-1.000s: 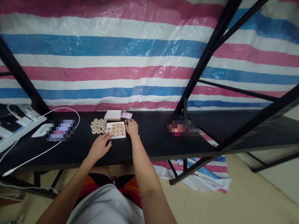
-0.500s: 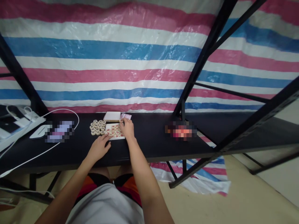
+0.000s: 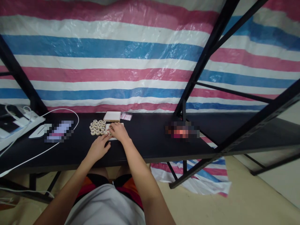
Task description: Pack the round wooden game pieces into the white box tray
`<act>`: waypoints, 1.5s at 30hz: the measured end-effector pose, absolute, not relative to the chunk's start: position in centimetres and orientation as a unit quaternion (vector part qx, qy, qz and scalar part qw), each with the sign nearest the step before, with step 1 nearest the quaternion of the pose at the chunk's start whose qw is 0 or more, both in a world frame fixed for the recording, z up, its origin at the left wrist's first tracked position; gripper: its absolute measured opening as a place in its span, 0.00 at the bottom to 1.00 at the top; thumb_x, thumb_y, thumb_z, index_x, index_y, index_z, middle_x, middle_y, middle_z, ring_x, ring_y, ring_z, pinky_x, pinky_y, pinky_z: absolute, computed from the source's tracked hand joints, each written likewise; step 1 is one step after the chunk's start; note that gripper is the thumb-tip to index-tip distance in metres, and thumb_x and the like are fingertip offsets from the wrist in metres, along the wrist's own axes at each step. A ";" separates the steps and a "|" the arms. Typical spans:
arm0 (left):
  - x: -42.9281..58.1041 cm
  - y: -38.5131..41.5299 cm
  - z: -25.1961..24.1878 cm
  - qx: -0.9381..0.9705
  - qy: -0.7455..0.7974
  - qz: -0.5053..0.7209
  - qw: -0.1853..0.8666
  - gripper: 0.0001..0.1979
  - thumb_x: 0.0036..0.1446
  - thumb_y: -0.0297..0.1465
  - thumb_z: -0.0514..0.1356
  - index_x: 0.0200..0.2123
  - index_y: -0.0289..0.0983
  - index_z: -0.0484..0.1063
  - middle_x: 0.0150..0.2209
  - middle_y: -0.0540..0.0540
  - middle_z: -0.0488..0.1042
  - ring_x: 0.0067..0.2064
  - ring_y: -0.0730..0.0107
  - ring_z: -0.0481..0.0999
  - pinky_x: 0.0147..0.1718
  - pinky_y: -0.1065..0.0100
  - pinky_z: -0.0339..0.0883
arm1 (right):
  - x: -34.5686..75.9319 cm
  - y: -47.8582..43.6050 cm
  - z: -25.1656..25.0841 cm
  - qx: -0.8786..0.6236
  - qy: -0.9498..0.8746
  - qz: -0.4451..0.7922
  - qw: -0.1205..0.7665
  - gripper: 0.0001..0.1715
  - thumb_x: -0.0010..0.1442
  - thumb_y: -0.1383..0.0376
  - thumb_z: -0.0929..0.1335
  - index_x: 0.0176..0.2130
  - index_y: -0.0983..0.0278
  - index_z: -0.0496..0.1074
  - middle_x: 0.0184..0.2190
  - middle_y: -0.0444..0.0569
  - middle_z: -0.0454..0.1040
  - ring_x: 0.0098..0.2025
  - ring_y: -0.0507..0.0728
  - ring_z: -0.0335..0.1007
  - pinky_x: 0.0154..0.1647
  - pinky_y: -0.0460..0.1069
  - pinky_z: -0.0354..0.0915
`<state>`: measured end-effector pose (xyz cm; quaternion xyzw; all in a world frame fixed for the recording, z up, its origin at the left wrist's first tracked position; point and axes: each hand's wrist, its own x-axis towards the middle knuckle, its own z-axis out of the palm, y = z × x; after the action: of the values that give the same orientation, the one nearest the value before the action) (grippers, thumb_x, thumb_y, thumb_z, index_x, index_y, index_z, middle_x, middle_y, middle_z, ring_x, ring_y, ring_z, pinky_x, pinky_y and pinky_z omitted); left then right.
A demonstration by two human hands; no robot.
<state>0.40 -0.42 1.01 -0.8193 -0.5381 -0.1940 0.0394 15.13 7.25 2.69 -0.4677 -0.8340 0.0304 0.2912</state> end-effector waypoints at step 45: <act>0.3 -0.5 0.9 -0.820 -0.536 -0.197 0.041 0.18 0.60 0.29 0.52 0.53 0.38 0.69 0.54 0.41 0.69 0.50 0.58 0.68 0.50 0.59 0.63 | 12.8 9.6 3.1 -0.464 -0.867 0.006 0.181 0.16 0.63 0.64 0.62 0.40 0.66 0.77 0.46 0.54 0.74 0.49 0.57 0.66 0.50 0.47 0.58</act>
<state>0.35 -0.51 0.88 -0.8197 -0.5362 -0.1973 0.0414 12.85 9.61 3.15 -0.4637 -0.8673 0.0060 0.1811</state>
